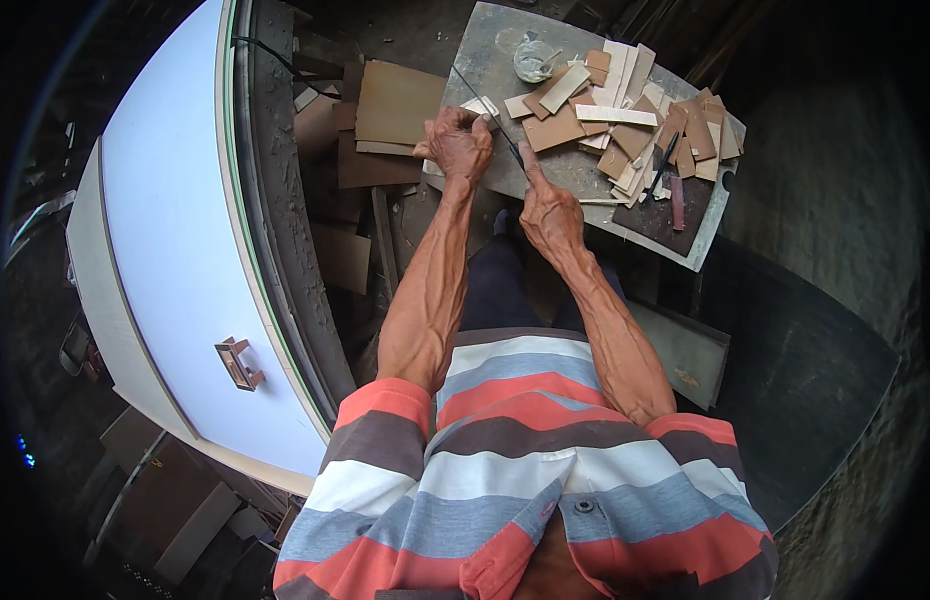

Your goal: The person uses a blue utility knife to carve and shape a small rectangular block of light-colored wood. They hold the wood in their left hand and carefully shave off thin layers from the edges and corners with the knife in their right hand. The person frequently rotates the block to work on different sides, refining its shape over the course of the video.

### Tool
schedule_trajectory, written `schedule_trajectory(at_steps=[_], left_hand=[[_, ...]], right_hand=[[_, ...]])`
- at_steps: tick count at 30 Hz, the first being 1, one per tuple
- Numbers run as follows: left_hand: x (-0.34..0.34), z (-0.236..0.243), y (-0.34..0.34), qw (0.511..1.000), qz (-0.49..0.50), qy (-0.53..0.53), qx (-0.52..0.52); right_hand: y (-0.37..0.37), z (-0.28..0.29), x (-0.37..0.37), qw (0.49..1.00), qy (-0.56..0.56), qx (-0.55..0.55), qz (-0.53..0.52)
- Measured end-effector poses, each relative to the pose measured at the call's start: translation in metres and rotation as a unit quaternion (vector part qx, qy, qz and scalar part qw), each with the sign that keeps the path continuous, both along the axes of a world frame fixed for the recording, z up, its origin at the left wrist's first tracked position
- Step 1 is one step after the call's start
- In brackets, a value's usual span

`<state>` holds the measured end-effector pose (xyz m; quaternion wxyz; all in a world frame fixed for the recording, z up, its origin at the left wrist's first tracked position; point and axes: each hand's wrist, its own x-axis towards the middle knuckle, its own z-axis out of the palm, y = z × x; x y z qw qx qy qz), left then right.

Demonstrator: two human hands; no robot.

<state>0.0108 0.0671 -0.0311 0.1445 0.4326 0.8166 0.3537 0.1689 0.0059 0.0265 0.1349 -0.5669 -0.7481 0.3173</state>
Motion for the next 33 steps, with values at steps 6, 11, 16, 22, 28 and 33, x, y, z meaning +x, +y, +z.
schedule_trajectory(at_steps=[6,11,16,22,28,33], left_hand=[[-0.001,-0.002,-0.005,0.999,-0.012,-0.003,0.041],[-0.003,0.002,-0.010,0.997,-0.051,0.002,0.061],[-0.004,-0.005,-0.010,0.996,-0.054,0.024,0.067],[-0.005,-0.002,-0.015,0.994,-0.063,0.029,0.083],[-0.003,-0.001,-0.011,0.995,-0.066,0.029,0.075],[-0.002,-0.001,-0.014,0.995,-0.051,0.034,0.082]], right_hand=[[-0.007,-0.002,0.006,1.000,-0.016,0.001,0.014],[0.016,-0.011,-0.016,0.998,-0.051,0.014,0.017],[0.010,-0.011,-0.012,0.999,-0.014,0.031,0.015],[-0.007,0.003,0.004,1.000,-0.023,0.004,0.004],[0.020,-0.024,-0.017,0.996,-0.037,0.073,0.027],[-0.006,0.010,-0.003,1.000,-0.019,0.000,0.007]])
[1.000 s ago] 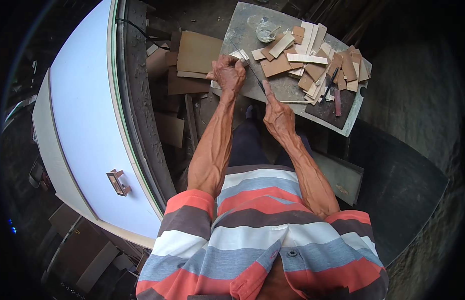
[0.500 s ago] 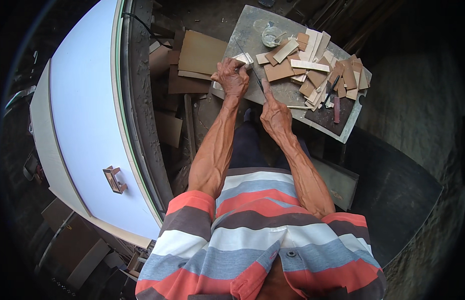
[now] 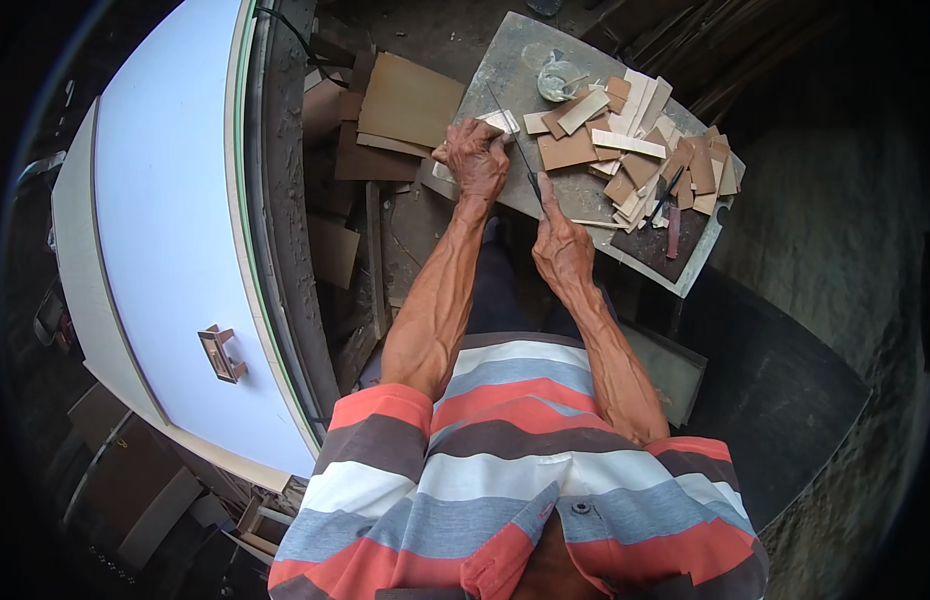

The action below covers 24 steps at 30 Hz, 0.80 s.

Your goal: The person uses a blue utility knife to carve and shape a small rectangular block of light-colored wood. They hold the wood in their left hand and carefully shave off thin layers from the edges and corners with the knife in their right hand. The person frequently rotates the block to work on different sides, refining its shape over the course of the video.

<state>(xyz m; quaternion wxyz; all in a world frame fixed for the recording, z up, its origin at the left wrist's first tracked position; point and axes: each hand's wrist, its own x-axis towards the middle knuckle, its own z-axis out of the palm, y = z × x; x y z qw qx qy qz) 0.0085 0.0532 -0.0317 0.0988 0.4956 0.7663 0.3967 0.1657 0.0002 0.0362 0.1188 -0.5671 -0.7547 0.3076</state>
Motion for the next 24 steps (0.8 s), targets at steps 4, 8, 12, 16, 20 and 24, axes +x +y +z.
schedule_trajectory(at_steps=[4,8,12,16,20,24], left_hand=[[0.003,0.002,0.005,1.000,-0.001,0.001,0.012],[0.001,0.000,0.003,1.000,0.001,0.001,0.005],[0.002,0.001,0.001,1.000,0.005,-0.001,-0.003],[0.000,0.000,0.001,1.000,0.001,-0.007,-0.004],[0.000,0.001,0.006,1.000,0.008,-0.007,-0.007],[0.000,0.003,0.003,1.000,-0.001,-0.007,-0.014]], right_hand=[[0.025,-0.011,-0.013,0.999,-0.034,0.019,0.009],[0.008,-0.003,0.001,1.000,0.012,0.018,0.008],[0.014,-0.011,0.003,0.999,-0.004,0.024,0.021],[0.031,-0.014,-0.014,1.000,-0.012,0.011,0.024],[0.014,-0.006,0.002,1.000,0.025,0.010,0.010],[0.037,-0.016,-0.014,0.999,-0.023,0.016,0.030]])
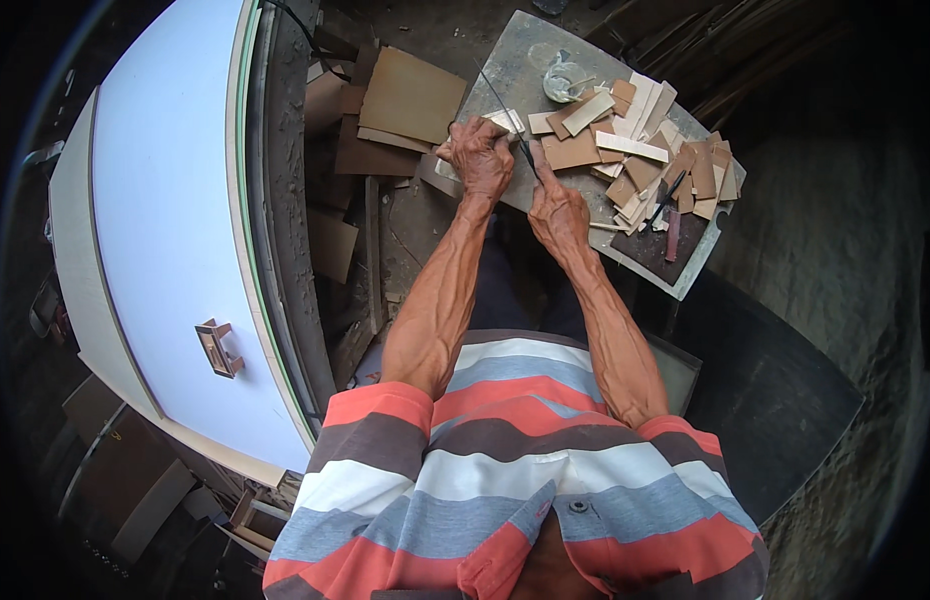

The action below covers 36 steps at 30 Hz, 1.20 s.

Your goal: The person uses a blue utility knife to carve and shape a small rectangular block of light-colored wood. They hold the wood in their left hand and carefully shave off thin layers from the edges and corners with the knife in their right hand. The person frequently rotates the block to work on different sides, refining its shape over the course of the video.

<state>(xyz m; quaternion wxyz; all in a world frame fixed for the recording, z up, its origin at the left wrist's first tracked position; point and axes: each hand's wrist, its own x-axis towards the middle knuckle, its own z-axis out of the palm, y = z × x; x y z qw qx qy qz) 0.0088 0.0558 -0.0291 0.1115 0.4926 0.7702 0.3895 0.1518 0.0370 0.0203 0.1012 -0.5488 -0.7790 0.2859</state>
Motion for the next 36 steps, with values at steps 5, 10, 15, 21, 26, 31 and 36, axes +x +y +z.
schedule_trajectory(at_steps=[5,10,15,21,26,31,36], left_hand=[[0.000,-0.001,0.001,1.000,0.003,0.000,-0.002],[0.001,0.001,0.002,1.000,0.001,-0.004,-0.003],[0.001,-0.002,-0.003,1.000,0.005,-0.001,-0.007],[-0.002,-0.002,0.001,1.000,0.000,-0.005,0.000],[-0.001,-0.001,-0.003,1.000,0.002,-0.013,-0.017],[-0.002,-0.003,0.000,1.000,-0.004,0.001,-0.016],[-0.002,0.000,0.000,1.000,-0.009,-0.007,-0.022]], right_hand=[[-0.023,0.005,0.020,0.999,0.049,0.001,-0.001],[-0.003,-0.003,0.005,0.999,0.028,0.017,0.003],[-0.022,0.014,0.025,0.999,0.042,-0.033,0.004],[-0.010,-0.001,0.008,0.999,0.039,-0.005,0.003],[-0.022,0.005,0.017,0.999,0.047,-0.017,-0.007],[-0.019,0.005,0.010,0.998,0.056,-0.002,-0.012],[-0.017,0.007,0.011,0.998,0.043,-0.036,-0.028]])
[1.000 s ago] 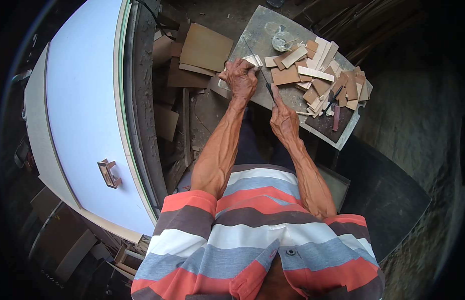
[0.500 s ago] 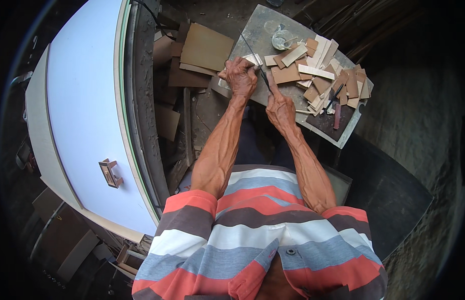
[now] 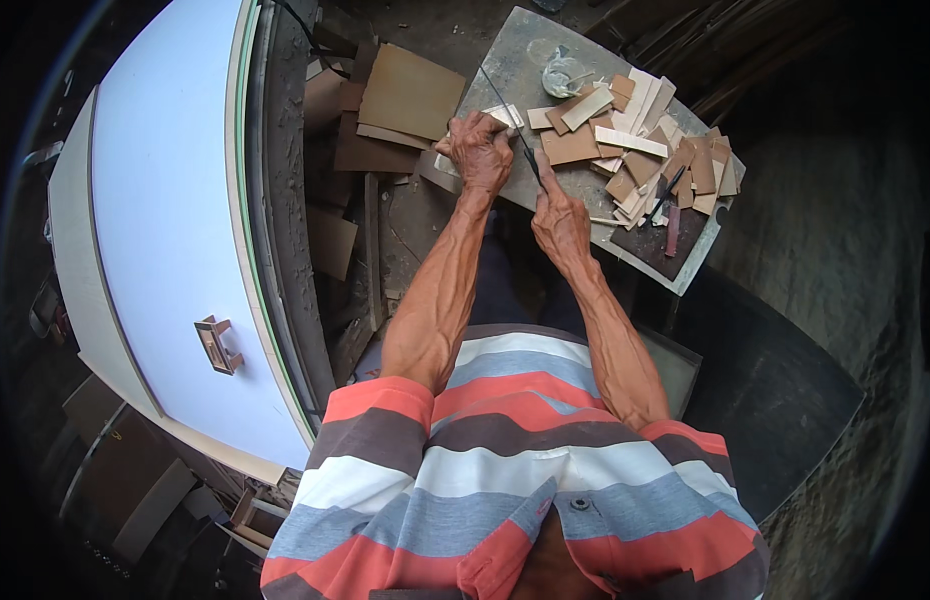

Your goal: The person uses a blue utility knife to carve and shape a small rectangular block of light-colored wood. They hold the wood in their left hand and carefully shave off thin layers from the edges and corners with the knife in their right hand. The person frequently rotates the block to work on different sides, refining its shape over the course of the video.

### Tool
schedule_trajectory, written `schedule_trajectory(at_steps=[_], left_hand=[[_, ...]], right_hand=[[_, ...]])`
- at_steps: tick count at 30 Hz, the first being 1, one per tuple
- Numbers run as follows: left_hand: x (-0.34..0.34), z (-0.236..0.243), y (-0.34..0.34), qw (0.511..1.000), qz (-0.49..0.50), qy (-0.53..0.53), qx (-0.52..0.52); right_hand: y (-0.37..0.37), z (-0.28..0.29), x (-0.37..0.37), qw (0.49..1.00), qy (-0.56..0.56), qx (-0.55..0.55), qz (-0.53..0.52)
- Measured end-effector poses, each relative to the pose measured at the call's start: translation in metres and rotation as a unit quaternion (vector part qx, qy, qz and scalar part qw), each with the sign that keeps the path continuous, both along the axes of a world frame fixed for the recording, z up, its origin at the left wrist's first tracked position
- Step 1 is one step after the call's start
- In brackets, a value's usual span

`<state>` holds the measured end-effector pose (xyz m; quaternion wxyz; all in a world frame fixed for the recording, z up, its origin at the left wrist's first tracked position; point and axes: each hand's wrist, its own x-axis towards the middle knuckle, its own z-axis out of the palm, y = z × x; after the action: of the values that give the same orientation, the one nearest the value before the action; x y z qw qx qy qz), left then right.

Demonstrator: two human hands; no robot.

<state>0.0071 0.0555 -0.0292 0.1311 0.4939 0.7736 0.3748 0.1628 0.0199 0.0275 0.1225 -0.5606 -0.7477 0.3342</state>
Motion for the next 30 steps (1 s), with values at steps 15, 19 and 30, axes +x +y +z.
schedule_trajectory(at_steps=[15,19,30], left_hand=[[-0.009,-0.001,-0.019,0.988,-0.110,0.053,0.096],[0.002,-0.004,-0.037,0.981,-0.152,0.074,0.098],[0.008,-0.002,-0.047,0.979,-0.168,0.074,0.088]], right_hand=[[-0.064,0.017,0.060,0.977,0.097,-0.096,-0.166],[-0.071,0.011,0.070,0.974,0.081,-0.123,-0.170],[-0.071,0.009,0.074,0.981,0.062,-0.121,-0.135]])
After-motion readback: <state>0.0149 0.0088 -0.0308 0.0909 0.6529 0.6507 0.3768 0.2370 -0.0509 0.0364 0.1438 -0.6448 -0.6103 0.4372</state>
